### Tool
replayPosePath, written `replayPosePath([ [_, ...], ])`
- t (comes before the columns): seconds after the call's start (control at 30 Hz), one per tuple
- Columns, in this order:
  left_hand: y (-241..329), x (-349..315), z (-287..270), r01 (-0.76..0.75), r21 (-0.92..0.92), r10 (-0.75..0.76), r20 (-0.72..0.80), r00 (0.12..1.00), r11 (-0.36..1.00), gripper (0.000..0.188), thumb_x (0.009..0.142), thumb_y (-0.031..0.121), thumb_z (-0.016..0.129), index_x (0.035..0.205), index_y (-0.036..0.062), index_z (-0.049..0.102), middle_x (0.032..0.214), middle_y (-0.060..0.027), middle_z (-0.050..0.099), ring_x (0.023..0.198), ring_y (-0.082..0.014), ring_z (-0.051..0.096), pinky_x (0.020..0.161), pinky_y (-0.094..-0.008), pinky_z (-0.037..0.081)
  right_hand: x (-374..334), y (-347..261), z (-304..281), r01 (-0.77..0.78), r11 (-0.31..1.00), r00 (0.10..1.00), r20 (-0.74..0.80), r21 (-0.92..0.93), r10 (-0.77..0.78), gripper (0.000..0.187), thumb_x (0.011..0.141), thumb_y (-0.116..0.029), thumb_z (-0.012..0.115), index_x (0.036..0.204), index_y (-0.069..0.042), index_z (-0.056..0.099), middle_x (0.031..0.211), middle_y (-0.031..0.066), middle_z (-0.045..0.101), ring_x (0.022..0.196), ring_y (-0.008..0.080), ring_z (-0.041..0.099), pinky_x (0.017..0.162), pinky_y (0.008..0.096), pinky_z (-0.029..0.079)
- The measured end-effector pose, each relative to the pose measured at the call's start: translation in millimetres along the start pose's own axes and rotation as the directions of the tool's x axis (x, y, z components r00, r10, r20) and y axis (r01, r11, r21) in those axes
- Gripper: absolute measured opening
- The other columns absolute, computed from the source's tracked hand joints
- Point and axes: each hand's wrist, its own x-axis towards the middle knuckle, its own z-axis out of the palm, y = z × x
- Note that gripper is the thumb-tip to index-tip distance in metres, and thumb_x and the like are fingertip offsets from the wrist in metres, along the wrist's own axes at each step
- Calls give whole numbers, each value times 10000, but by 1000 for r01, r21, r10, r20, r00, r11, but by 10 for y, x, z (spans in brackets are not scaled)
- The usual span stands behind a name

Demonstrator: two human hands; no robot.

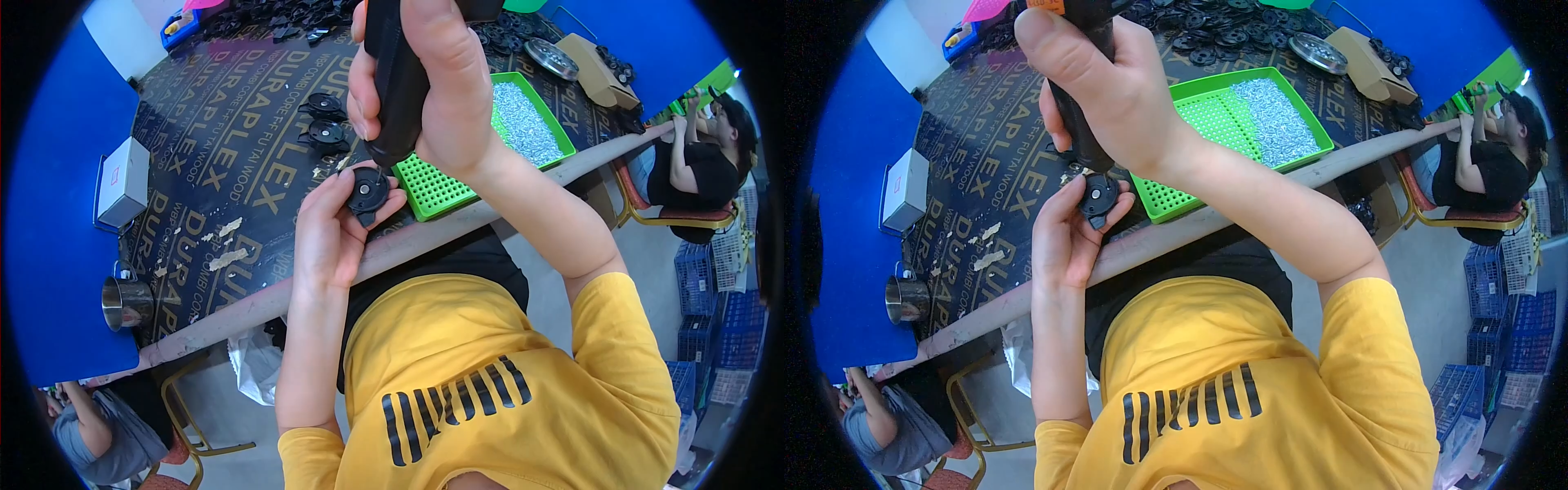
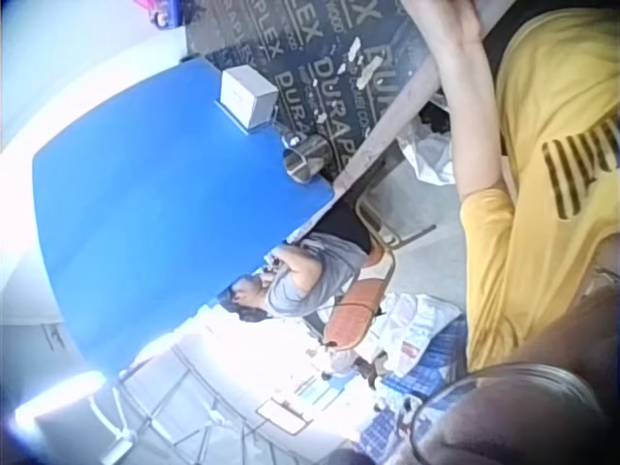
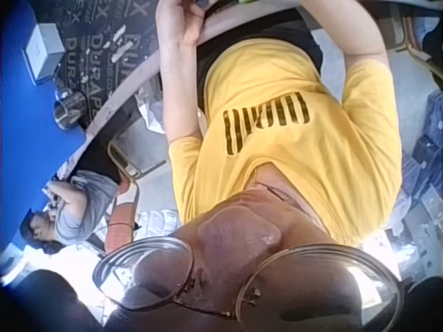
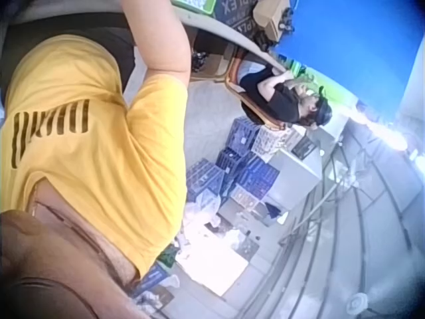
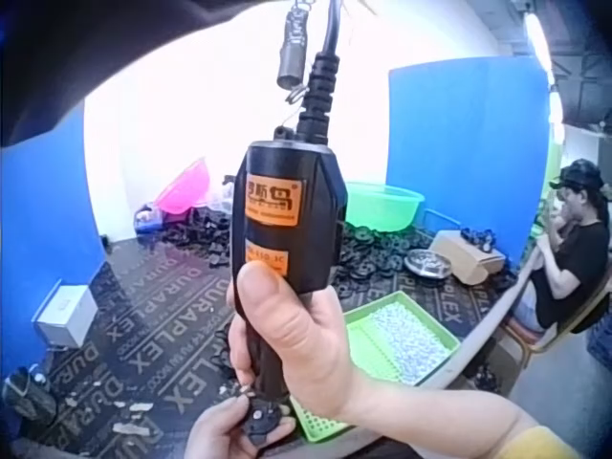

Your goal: The person assembles small black plastic electronic components by driving screws into them with an electric screwdriver at a factory workbench.

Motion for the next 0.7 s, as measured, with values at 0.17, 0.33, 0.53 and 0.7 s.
replayPosePath([
  [0.17,-2,-7,7,-6,5,6,-7,1000,1000,262,945,114,413,1029,-109,520,935,-242,595,854,-307,643,785,-402,571,112,222,-102,257,964,958,148,-64,-246,377,860,-448,593,828,-76,542,531,22,527,447,95,535,430,209,432],
  [0.33,-31,23,-24,-24,-17,24,-5,1000,1000,253,942,100,417,1028,-116,519,960,-241,581,895,-301,627,838,-426,548,52,244,-85,249,965,961,146,-78,-236,371,860,-439,595,785,-78,556,524,11,520,444,87,529,435,205,427],
  [0.53,-23,35,12,5,-68,-7,-23,1000,998,296,962,116,395,1130,-124,441,1090,-270,514,1017,-353,563,909,-428,504,215,154,-278,387,915,920,111,-110,-376,406,865,-476,577,832,-72,551,533,9,520,447,87,533,429,207,423],
  [0.7,-28,84,-75,32,-210,-22,48,999,977,348,977,156,370,1180,-125,397,1133,-279,480,1062,-376,525,971,-448,451,467,62,-511,239,930,949,-138,-281,-285,414,898,-476,518,859,-66,488,507,58,510,407,139,507,389,241,394],
])
